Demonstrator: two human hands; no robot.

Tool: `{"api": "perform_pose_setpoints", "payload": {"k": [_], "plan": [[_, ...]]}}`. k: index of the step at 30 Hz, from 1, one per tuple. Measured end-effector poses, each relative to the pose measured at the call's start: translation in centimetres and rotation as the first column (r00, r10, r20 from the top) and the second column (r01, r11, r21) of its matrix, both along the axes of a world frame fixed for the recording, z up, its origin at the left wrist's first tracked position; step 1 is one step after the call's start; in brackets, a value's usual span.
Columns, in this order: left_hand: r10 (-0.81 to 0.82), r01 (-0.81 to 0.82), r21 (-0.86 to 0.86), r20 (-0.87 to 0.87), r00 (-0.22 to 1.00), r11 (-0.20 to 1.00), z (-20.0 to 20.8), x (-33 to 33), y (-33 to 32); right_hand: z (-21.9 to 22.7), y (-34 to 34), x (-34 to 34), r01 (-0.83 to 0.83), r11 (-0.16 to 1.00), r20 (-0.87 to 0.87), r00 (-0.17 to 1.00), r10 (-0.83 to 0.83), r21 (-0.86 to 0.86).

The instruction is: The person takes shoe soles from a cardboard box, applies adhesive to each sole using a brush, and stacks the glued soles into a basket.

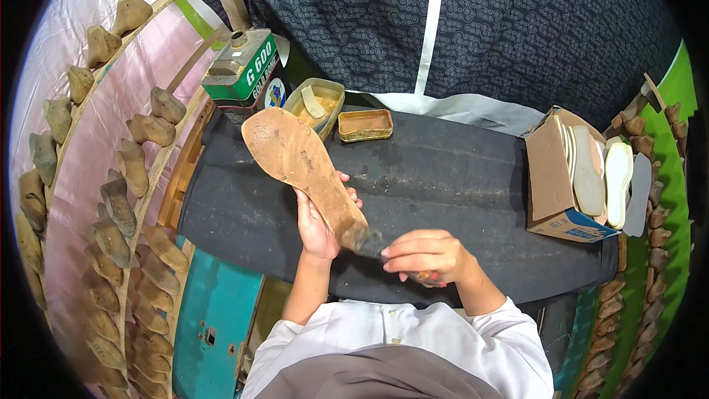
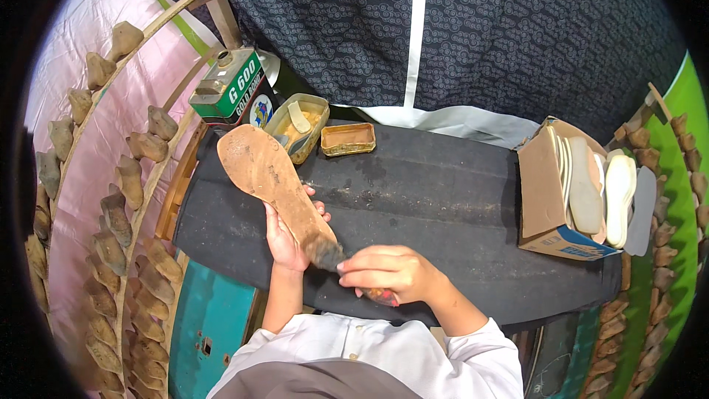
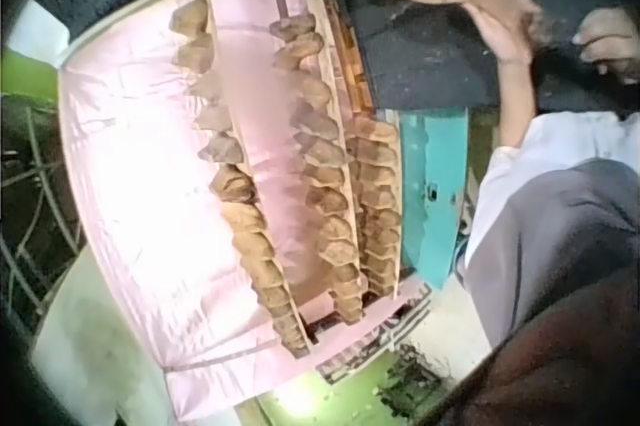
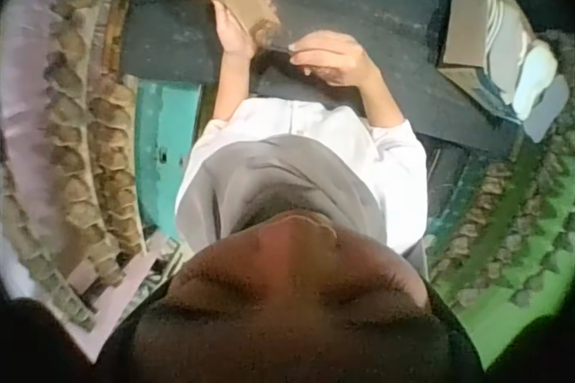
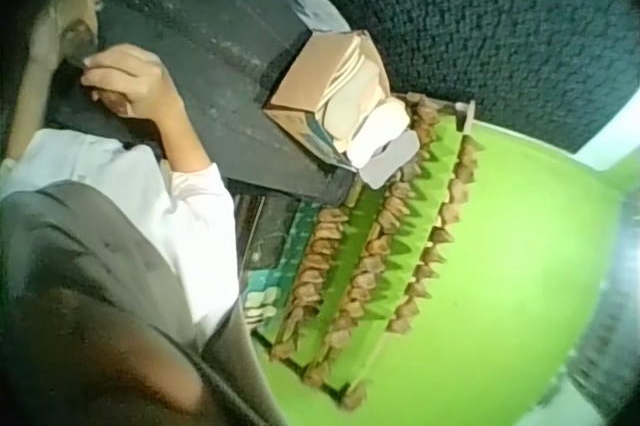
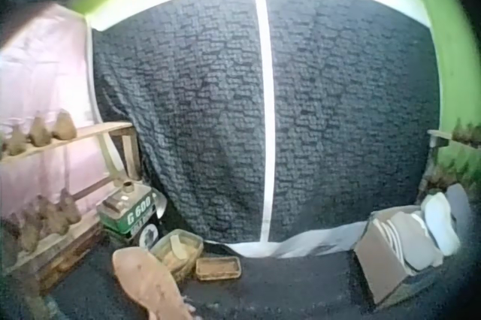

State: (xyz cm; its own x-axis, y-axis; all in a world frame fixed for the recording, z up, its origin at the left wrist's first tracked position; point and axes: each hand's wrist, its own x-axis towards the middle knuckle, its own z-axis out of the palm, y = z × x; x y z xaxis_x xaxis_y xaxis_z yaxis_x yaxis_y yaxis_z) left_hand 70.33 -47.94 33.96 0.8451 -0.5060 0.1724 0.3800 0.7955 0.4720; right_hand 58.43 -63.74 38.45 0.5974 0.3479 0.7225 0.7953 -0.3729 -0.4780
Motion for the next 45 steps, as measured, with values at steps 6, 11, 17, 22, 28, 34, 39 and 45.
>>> {"api": "perform_pose_setpoints", "payload": {"k": [6, 11, 17, 22, 28, 34, 39, 45], "plan": [[-0.012, 0.012, 0.001, 0.029, 1.0, 1.0, -0.2, -0.2, -0.6, 0.0, 1.2, 0.7, 0.163, 0.985, 0.095, 0.981, -0.168, 0.057], [0.058, -0.058, 0.046, -0.001, 0.998, 0.997, 0.1, -0.7, -1.3, -0.1, 2.0, 0.4, 0.334, 0.892, 0.03, 0.933, -0.36, 0.306], [0.074, -0.075, 0.06, 0.017, 0.997, 0.995, 0.2, -0.7, -1.3, -0.2, 3.5, 0.6, 0.298, 0.829, -0.131, 0.954, -0.268, 0.473], [0.069, -0.068, 0.053, -0.012, 0.998, 0.996, 0.3, -1.0, -1.4, -0.1, 4.0, 0.7, 0.309, 0.853, -0.17, 0.95, -0.26, 0.421], [0.06, -0.059, 0.051, -0.026, 0.998, 0.997, -0.1, -0.8, -1.6, -0.4, 4.1, 0.8, 0.286, 0.829, -0.116, 0.958, -0.263, 0.48], [0.083, -0.079, 0.058, -0.06, 0.995, 0.995, -0.1, -0.8, -1.3, -0.6, 3.5, 0.5, 0.238, 0.791, -0.092, 0.97, -0.226, 0.564], [0.084, -0.081, 0.063, -0.042, 0.996, 0.995, -0.3, -0.4, -0.9, -0.4, 3.8, 0.6, 0.265, 0.837, -0.208, 0.96, -0.186, 0.479], [0.071, -0.07, 0.05, -0.016, 0.997, 0.996, 0.2, -0.7, -1.0, -0.6, 4.0, 0.7, 0.275, 0.836, -0.19, 0.96, -0.207, 0.475]]}}
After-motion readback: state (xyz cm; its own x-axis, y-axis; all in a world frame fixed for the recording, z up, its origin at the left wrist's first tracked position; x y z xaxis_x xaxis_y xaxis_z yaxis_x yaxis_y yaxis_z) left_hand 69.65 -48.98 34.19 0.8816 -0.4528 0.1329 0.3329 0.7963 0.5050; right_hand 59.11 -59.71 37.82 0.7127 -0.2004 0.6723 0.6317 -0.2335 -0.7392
